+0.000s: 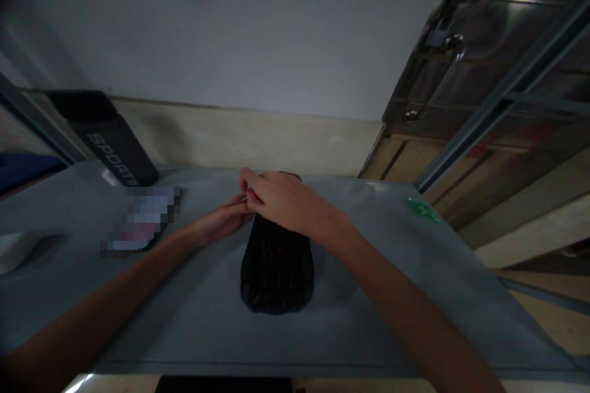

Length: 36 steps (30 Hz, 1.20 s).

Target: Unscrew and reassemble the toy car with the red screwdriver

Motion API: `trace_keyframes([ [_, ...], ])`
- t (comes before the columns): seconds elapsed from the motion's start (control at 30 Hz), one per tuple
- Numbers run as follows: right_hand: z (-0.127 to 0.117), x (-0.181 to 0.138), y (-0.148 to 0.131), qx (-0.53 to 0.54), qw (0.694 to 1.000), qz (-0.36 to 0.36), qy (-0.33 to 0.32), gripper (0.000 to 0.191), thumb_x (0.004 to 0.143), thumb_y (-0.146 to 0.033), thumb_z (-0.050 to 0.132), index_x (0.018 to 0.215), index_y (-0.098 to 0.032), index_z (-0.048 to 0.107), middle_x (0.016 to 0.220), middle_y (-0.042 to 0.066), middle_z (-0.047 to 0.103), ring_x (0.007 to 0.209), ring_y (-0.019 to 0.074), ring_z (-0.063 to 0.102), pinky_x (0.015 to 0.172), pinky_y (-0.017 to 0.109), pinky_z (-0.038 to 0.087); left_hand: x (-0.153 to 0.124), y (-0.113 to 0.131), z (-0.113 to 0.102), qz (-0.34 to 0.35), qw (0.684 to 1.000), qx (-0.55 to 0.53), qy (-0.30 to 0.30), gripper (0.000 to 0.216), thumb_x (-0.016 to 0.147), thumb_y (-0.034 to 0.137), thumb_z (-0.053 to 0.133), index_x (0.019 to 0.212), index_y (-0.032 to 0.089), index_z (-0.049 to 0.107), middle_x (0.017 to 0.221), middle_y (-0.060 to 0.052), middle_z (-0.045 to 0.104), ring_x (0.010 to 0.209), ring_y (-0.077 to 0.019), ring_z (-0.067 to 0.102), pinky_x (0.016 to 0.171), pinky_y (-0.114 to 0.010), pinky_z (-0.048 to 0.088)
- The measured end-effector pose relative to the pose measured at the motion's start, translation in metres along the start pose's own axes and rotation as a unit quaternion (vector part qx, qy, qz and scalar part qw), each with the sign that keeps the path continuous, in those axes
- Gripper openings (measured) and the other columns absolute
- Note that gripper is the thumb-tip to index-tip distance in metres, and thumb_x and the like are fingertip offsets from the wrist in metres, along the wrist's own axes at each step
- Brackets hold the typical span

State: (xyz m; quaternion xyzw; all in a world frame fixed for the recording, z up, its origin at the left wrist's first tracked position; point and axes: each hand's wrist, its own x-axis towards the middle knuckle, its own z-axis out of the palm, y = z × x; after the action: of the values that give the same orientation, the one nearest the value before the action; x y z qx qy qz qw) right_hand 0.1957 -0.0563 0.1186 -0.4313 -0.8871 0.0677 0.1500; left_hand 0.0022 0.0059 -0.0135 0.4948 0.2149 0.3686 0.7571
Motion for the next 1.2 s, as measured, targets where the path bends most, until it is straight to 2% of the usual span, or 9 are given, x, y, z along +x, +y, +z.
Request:
trace_keyframes([
  [0.1, -0.0007, 0.0006, -0.0011, 0.033, 0.999, -0.006, -0.002, 0.02, 0.103, -0.019, 0.061, 0.124, -0.021, 0.062, 0.102, 0.004, 0.073, 0.09, 0.0193, 0.065, 0.08, 0.029, 0.042, -0.0009, 0.0007, 0.0009, -0.012, 1.0, -0.004, 0.011, 0.046, 0.085, 0.017, 0.083, 0.129, 0.025, 0.073, 0.124, -0.004, 0.079, 0.121, -0.0215, 0.069, 0.114, -0.037, 0.043],
  [0.23, -0.0011, 0.0014, -0.0026, -0.018, 0.999, 0.043, 0.009, 0.015, 0.111, -0.027, 0.055, 0.118, -0.019, 0.066, 0.096, 0.007, 0.074, 0.087, 0.0217, 0.067, 0.081, 0.032, 0.043, 0.0001, -0.0007, -0.0002, -0.014, 1.0, -0.015, 0.02, 0.052, 0.08, 0.016, 0.088, 0.129, 0.026, 0.075, 0.133, -0.005, 0.078, 0.126, -0.0224, 0.067, 0.115, -0.036, 0.044],
  [0.33, -0.0016, 0.0019, -0.0028, -0.01, 1.0, 0.019, 0.002, 0.014, 0.108, -0.019, 0.059, 0.119, -0.02, 0.066, 0.1, 0.007, 0.074, 0.096, 0.0222, 0.067, 0.086, 0.032, 0.044, 0.0008, -0.0017, -0.0011, -0.015, 0.999, -0.023, 0.028, 0.054, 0.077, 0.014, 0.091, 0.127, 0.027, 0.076, 0.132, -0.004, 0.078, 0.122, -0.0206, 0.069, 0.113, -0.035, 0.046],
  [0.53, 0.0001, 0.0033, -0.0042, -0.035, 0.999, 0.018, 0.012, 0.015, 0.11, -0.023, 0.054, 0.119, -0.019, 0.065, 0.098, 0.008, 0.074, 0.096, 0.0238, 0.065, 0.091, 0.035, 0.045, -0.0004, -0.0017, -0.0004, -0.008, 1.0, -0.013, 0.021, 0.037, 0.081, 0.019, 0.088, 0.116, 0.024, 0.079, 0.135, -0.007, 0.077, 0.127, -0.023, 0.068, 0.117, -0.037, 0.045],
  [0.7, 0.0008, 0.0035, -0.0059, -0.008, 1.0, -0.003, 0.011, 0.015, 0.105, -0.018, 0.06, 0.119, -0.02, 0.065, 0.104, 0.007, 0.075, 0.1, 0.0227, 0.065, 0.091, 0.032, 0.045, -0.0018, -0.0019, -0.0022, -0.015, 0.999, -0.009, 0.031, 0.051, 0.084, 0.018, 0.085, 0.133, 0.025, 0.075, 0.136, -0.006, 0.077, 0.135, -0.0265, 0.065, 0.121, -0.039, 0.043],
  [0.87, 0.0002, 0.0003, -0.0059, -0.047, 0.998, 0.038, 0.005, 0.02, 0.111, -0.022, 0.051, 0.124, -0.018, 0.065, 0.091, 0.007, 0.073, 0.083, 0.0227, 0.066, 0.079, 0.033, 0.045, -0.0003, -0.0036, -0.0043, -0.021, 0.999, -0.008, 0.026, 0.063, 0.082, 0.015, 0.086, 0.142, 0.027, 0.07, 0.141, -0.006, 0.074, 0.136, -0.026, 0.065, 0.12, -0.038, 0.044],
  [1.0, 0.0006, -0.0015, -0.0069, -0.012, 1.0, -0.018, 0.011, 0.022, 0.104, -0.015, 0.057, 0.125, -0.02, 0.062, 0.104, 0.009, 0.075, 0.1, 0.0239, 0.067, 0.091, 0.034, 0.047, 0.0004, -0.005, -0.005, -0.013, 1.0, -0.009, 0.026, 0.059, 0.083, 0.018, 0.086, 0.139, 0.025, 0.071, 0.14, -0.007, 0.074, 0.129, -0.0247, 0.067, 0.119, -0.04, 0.044],
  [1.1, 0.004, 0.0009, -0.0048, -0.029, 0.999, 0.004, 0.03, 0.017, 0.11, -0.022, 0.049, 0.122, -0.02, 0.062, 0.101, 0.01, 0.074, 0.095, 0.0245, 0.067, 0.091, 0.037, 0.048, -0.0003, -0.0034, -0.0036, -0.015, 1.0, 0.002, 0.021, 0.054, 0.086, 0.02, 0.084, 0.138, 0.025, 0.071, 0.14, -0.008, 0.074, 0.129, -0.0241, 0.066, 0.119, -0.039, 0.043],
  [1.2, 0.0058, -0.0007, 0.0022, 0.022, 0.999, -0.01, 0.036, 0.018, 0.107, -0.019, 0.052, 0.123, -0.022, 0.06, 0.102, 0.008, 0.074, 0.095, 0.0238, 0.067, 0.09, 0.037, 0.05, -0.0008, -0.0005, -0.002, -0.021, 1.0, 0.009, 0.016, 0.06, 0.087, 0.018, 0.082, 0.145, 0.027, 0.067, 0.14, -0.007, 0.073, 0.132, -0.0239, 0.065, 0.119, -0.039, 0.043],
])
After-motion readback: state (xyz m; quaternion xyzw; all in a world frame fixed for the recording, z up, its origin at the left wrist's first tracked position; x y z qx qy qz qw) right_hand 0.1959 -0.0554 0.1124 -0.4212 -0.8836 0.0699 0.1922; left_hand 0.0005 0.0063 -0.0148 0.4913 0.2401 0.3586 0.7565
